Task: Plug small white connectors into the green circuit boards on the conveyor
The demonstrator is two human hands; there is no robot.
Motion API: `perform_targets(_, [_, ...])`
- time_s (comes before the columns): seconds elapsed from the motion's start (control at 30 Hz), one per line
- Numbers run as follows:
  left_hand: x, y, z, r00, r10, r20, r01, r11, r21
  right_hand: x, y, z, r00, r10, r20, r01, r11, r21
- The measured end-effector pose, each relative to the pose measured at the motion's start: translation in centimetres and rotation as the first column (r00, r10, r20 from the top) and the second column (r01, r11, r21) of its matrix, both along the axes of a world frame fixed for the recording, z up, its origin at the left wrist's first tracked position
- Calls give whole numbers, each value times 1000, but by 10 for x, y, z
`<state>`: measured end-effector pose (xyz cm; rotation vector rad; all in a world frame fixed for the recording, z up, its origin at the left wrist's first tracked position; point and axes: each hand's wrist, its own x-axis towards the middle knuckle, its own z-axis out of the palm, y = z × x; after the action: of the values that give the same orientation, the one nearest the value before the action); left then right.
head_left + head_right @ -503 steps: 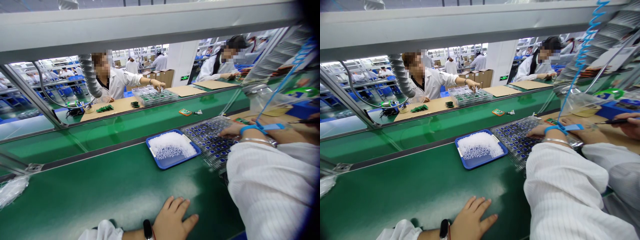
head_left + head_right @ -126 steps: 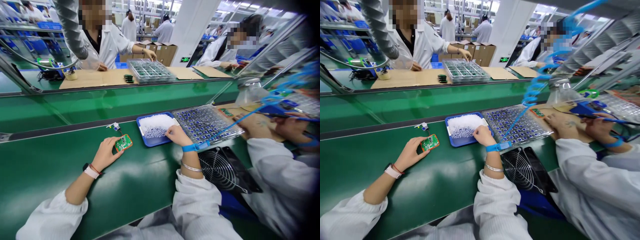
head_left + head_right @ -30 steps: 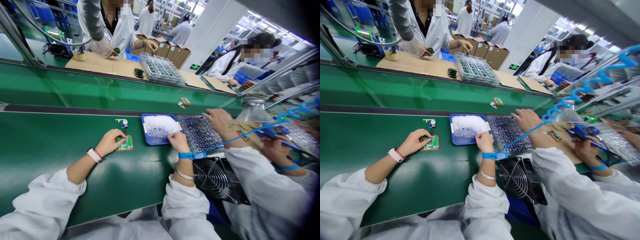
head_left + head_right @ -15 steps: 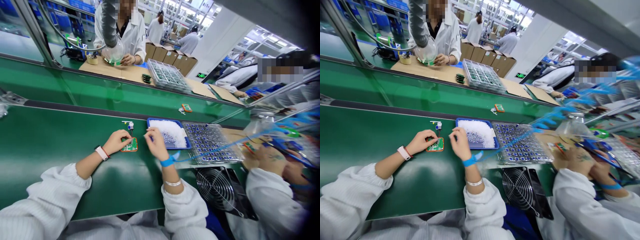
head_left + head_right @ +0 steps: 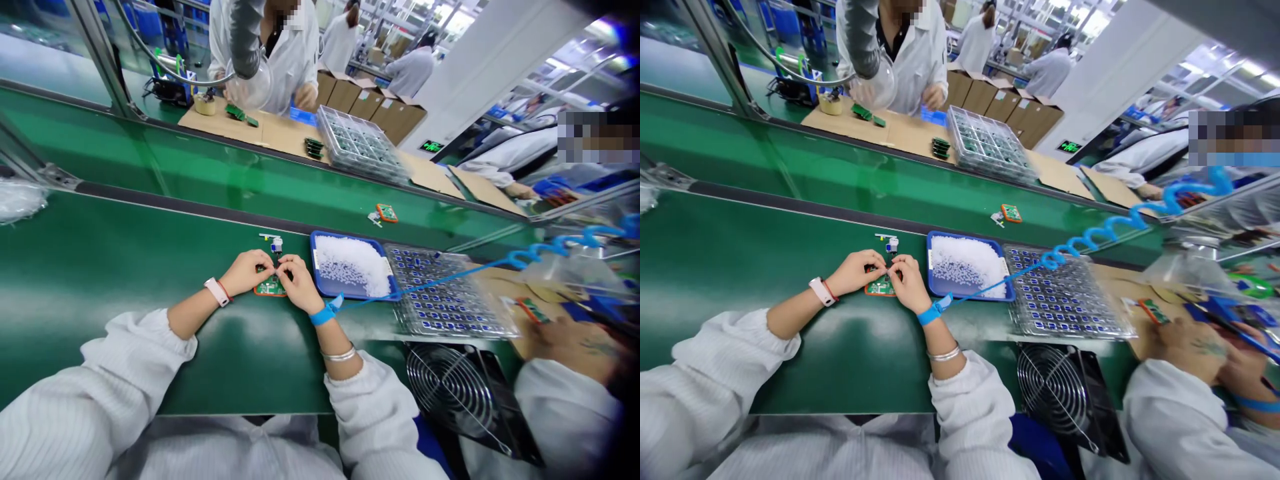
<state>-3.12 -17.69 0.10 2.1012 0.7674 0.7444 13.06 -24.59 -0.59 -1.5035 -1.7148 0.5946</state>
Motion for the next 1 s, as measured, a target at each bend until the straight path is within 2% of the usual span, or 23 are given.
perform_targets(0.33, [1, 0, 2, 997, -25, -69, 25, 1000, 3, 3, 0, -1, 998, 19, -58, -22, 999, -49])
perform_targets(0.57, [9, 3, 11, 970, 19, -244, -31, 998, -45, 4, 4, 1, 998, -26, -60, 20, 995, -101])
perform_targets(0.67, [10, 2, 13, 965, 19, -263, -35, 998, -56, 4, 4, 2, 997, -36, -65, 28, 993, -116])
perform_targets(0.73, [6, -3, 13, 966, 62, -252, -68, 998, -16, 3, 3, 1, 996, -37, -85, 28, 995, -98])
perform_targets(0.8, [-1, -10, 13, 967, 86, -241, -67, 994, 86, 3, 2, -1, 991, -49, -124, 42, 998, -56])
perform_targets(0.9, [-12, -20, 13, 958, 2, -288, 73, 966, 247, 3, 1, -4, 969, -108, -220, 111, 994, 2])
perform_targets(1.0, [-16, -20, 15, 934, -41, -354, 141, 955, 262, 2, 1, -3, 932, -195, -306, 219, 975, 45])
